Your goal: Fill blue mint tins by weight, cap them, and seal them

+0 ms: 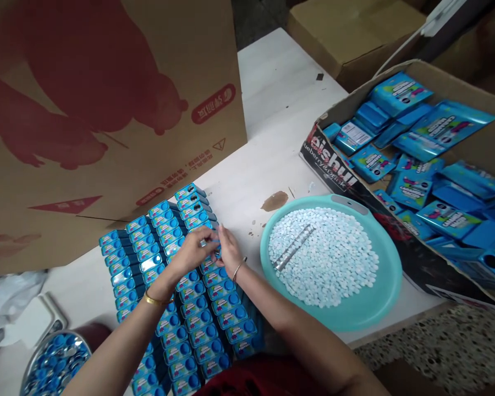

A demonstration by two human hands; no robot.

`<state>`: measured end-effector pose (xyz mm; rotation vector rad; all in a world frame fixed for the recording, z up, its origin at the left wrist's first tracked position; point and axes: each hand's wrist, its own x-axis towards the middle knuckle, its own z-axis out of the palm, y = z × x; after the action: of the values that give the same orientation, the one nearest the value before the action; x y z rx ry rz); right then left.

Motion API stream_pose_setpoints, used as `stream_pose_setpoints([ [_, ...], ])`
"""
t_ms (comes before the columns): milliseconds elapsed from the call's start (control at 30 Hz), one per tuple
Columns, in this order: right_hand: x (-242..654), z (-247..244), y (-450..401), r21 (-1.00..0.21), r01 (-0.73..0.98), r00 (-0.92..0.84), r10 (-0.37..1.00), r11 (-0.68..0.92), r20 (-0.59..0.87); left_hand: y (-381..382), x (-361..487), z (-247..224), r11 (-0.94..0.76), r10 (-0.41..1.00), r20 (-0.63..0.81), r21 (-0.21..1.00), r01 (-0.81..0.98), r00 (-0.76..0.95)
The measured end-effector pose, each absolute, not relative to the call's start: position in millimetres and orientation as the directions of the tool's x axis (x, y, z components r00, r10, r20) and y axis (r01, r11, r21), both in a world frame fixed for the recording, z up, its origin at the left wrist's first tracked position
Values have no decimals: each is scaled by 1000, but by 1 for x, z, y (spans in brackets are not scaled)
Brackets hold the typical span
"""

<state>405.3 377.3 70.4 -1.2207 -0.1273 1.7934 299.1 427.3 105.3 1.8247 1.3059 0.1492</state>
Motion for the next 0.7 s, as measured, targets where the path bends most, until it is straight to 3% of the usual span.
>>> stream_pose_setpoints([
  [67, 407, 70, 382, -498, -665, -92, 723, -556, -684, 452, 295, 100, 30, 884, -391, 596, 803, 258],
  [167, 414, 70, 387, -420, -724, -123, 701, -548, -702, 496, 287, 88, 159, 909, -418, 342, 926, -2],
  [367, 422, 69, 384, -418, -728, -159, 726, -544, -669, 554, 276, 68, 168, 782, -622, 126, 978, -54],
  [567, 415, 67, 387, -485, -691, -140, 758, -536, -638, 556, 280, 74, 116, 782, -620, 42, 992, -65],
  [633, 414, 68, 389, -490, -696, -129, 763, -524, -633, 541, 286, 83, 93, 833, -551, 50, 994, -50],
  [700, 414, 70, 391, -490, -701, -122, 765, -517, -633, 516, 291, 93, 21, 871, -488, 149, 989, 55],
])
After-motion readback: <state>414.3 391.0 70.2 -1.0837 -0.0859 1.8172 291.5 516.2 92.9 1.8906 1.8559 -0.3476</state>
